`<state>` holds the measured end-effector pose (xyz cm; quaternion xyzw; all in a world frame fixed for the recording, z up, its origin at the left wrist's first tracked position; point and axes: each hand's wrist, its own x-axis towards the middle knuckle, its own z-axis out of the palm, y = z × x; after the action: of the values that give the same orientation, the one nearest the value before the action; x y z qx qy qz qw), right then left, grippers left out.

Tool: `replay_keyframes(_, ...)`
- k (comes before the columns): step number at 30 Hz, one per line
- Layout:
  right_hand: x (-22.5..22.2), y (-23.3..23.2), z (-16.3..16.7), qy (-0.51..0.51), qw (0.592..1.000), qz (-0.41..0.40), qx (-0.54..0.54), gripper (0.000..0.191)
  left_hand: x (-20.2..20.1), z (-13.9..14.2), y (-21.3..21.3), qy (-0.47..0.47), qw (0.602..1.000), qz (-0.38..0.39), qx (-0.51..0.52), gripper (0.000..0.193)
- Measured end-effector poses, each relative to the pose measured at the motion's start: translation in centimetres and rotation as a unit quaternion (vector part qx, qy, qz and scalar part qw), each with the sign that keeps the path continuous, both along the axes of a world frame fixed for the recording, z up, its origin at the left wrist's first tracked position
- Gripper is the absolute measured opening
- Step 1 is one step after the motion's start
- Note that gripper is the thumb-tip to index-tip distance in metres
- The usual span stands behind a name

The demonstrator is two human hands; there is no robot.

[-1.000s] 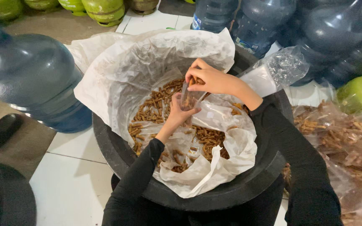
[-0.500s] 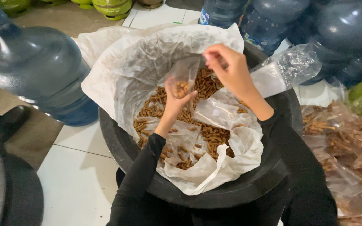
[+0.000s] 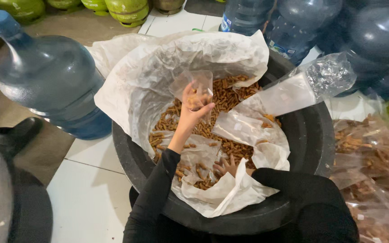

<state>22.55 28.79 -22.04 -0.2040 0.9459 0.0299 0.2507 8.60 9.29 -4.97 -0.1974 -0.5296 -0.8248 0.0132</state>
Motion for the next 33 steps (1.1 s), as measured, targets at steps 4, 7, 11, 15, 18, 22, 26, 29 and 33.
replay_keyframes(4, 0.9, 0.5, -1.3, 0.011, 0.999, 0.007, -0.043, 0.060, -0.1, 0.1, 0.0, -0.016, 0.999, 0.004, -0.028, 0.096)
replay_keyframes(7, 0.2, 1.3, -1.8, -0.100, 0.993, -0.002, -0.063, 0.055, -0.3, -0.2, 0.1, -0.002, 1.000, 0.008, -0.027, 0.097)
replay_keyframes(11, -0.5, 1.7, -2.2, -0.217, 0.971, -0.007, -0.096, 0.049, -0.5, -1.0, 0.2, 0.037, 0.997, 0.033, -0.059, 0.105)
replay_keyframes(15, -1.2, 1.9, -2.4, -0.289, 0.951, -0.005, -0.114, 0.042, -0.6, -1.1, 0.1, 0.031, 0.998, 0.017, -0.046, 0.110)
replay_keyframes(18, -1.4, 2.1, -2.3, -0.319, 0.939, -0.008, -0.126, 0.037, -0.2, -0.8, -0.1, 0.021, 0.998, 0.013, -0.053, 0.110)
replay_keyframes(22, -1.5, 1.9, -1.6, -0.329, 0.932, -0.011, -0.153, 0.030, 0.2, -0.3, -0.3, 0.064, 0.995, 0.026, -0.074, 0.106)
replay_keyframes(26, -3.3, 0.8, 2.7, -0.308, 0.926, -0.014, -0.218, 0.023, 0.4, -0.1, -0.4, 0.079, 0.988, 0.050, -0.123, 0.104)
replay_keyframes(29, -5.8, -0.5, 9.5, -0.315, 0.903, -0.014, -0.291, 0.018, 0.5, -0.3, -0.4, 0.068, 0.989, 0.038, -0.127, 0.102)
replay_keyframes(33, -7.9, 1.1, 23.4, -0.306, 0.863, -0.044, -0.400, 0.017, 0.3, -0.9, 0.0, 0.093, 0.982, 0.061, -0.150, 0.105)
